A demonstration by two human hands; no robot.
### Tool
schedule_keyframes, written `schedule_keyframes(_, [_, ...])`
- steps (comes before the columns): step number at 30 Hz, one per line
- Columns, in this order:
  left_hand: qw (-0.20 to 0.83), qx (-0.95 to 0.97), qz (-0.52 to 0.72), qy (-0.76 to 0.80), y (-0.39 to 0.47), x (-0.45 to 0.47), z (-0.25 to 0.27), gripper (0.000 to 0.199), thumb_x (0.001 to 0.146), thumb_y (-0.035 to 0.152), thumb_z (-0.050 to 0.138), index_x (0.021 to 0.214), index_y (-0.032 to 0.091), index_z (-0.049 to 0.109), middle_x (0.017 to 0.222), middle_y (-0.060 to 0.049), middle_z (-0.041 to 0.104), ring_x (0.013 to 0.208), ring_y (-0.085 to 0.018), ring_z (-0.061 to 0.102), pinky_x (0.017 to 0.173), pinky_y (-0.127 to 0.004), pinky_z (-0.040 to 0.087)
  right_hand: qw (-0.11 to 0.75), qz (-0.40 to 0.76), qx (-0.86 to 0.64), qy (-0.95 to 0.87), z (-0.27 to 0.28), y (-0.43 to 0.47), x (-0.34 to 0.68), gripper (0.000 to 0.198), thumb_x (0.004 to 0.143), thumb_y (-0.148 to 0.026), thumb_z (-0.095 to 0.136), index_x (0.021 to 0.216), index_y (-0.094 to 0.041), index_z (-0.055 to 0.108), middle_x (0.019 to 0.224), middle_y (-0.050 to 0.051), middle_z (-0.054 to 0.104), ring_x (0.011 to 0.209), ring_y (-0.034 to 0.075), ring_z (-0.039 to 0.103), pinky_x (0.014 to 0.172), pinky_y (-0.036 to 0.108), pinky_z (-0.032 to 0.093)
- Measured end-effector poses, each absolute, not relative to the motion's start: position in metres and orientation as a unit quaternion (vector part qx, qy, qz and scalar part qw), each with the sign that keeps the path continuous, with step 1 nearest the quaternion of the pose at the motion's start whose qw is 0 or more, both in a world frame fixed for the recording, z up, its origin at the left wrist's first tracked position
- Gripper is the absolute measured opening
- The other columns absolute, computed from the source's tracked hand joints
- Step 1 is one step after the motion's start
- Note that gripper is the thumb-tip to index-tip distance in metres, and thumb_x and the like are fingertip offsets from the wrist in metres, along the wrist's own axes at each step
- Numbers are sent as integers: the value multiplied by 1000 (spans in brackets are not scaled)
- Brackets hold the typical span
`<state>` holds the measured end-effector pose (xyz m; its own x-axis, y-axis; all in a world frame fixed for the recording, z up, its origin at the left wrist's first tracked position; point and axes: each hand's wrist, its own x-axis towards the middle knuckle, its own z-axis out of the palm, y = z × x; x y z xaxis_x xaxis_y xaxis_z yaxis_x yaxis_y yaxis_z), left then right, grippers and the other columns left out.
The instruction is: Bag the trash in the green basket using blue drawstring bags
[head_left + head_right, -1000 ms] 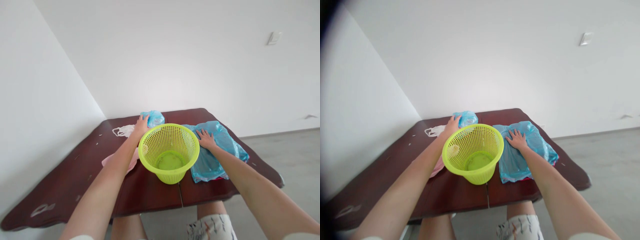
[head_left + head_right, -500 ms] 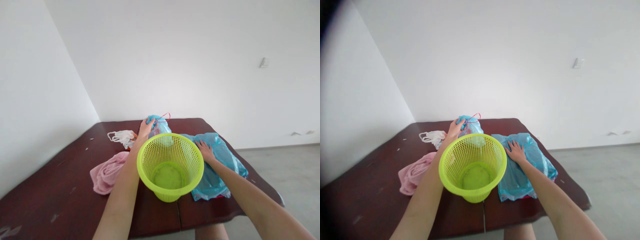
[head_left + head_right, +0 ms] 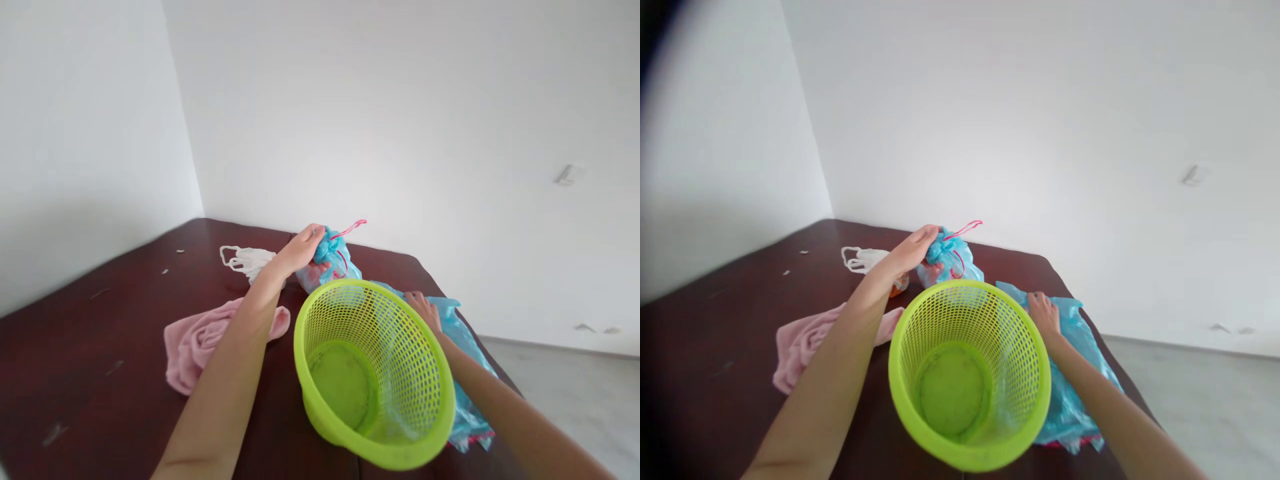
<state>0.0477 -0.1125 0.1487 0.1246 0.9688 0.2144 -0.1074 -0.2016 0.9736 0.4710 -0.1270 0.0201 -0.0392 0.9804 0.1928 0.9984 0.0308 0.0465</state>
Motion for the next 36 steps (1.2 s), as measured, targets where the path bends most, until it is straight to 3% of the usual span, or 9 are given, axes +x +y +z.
schedule_keyframes(3, [418,597,552,405,-114,42,155,38,123,59,68,113,22,66,78,1,69,59,-14,71,57,-24,53,190,-75,-646,-735,64,-96,440,41,113,-33,49,137,-23,80,150,19,78,137,37,74,120,56,58])
schedule_keyframes(5, [374,617,557,411,-116,43,157,36,120,55,74,108,21,69,82,-1,71,65,-14,69,61,-24,53,372,81,-537,-752,92,-80,411,30,113,-43,58,118,-25,82,123,14,84,111,32,78,105,50,64])
schedule_keyframes(7, [352,645,553,393,-117,47,156,34,110,50,88,113,20,74,96,-6,80,79,-18,74,72,-27,58,440,290,-403,-748,114,-72,377,33,110,-58,73,110,-27,83,107,8,85,99,28,77,97,47,65])
schedule_keyframes(11, [309,701,525,371,-118,59,153,35,98,35,97,123,17,79,115,-13,88,96,-25,80,86,-34,63,472,457,-266,-706,130,-71,321,47,92,-69,99,115,-30,87,104,3,85,91,22,72,91,41,63])
schedule_keyframes(13, [310,715,497,380,-116,63,151,22,110,38,81,117,17,81,110,-12,88,86,-23,80,79,-34,61,498,469,-247,-686,128,-73,306,48,86,-68,105,111,-30,87,101,3,84,89,22,71,89,40,62])
schedule_keyframes(20, [245,739,427,460,-113,64,143,53,122,56,57,86,22,78,74,-9,77,66,-24,72,65,-35,51,549,589,-194,-561,114,-75,312,35,85,-49,90,114,-30,90,118,7,87,94,25,73,95,45,64])
schedule_keyframes(26, [138,802,370,448,-128,77,147,40,122,50,60,112,25,90,116,-14,82,104,-32,78,100,-44,60,517,556,-225,-611,103,-77,314,55,77,-54,107,124,-34,88,109,2,86,89,23,72,88,40,63])
schedule_keyframes(32, [104,800,330,490,-132,71,155,46,123,50,56,97,24,83,108,-13,79,95,-31,75,90,-42,54,517,517,-270,-626,102,-75,314,58,78,-75,108,90,-28,77,77,-2,71,70,17,58,66,32,48])
schedule_keyframes(36, [57,735,392,551,-126,52,152,27,115,40,71,97,26,86,99,-12,82,92,-33,74,89,-41,54,534,491,-298,-621,100,-71,319,68,78,-86,103,83,-27,71,76,-2,66,70,17,56,63,31,46])
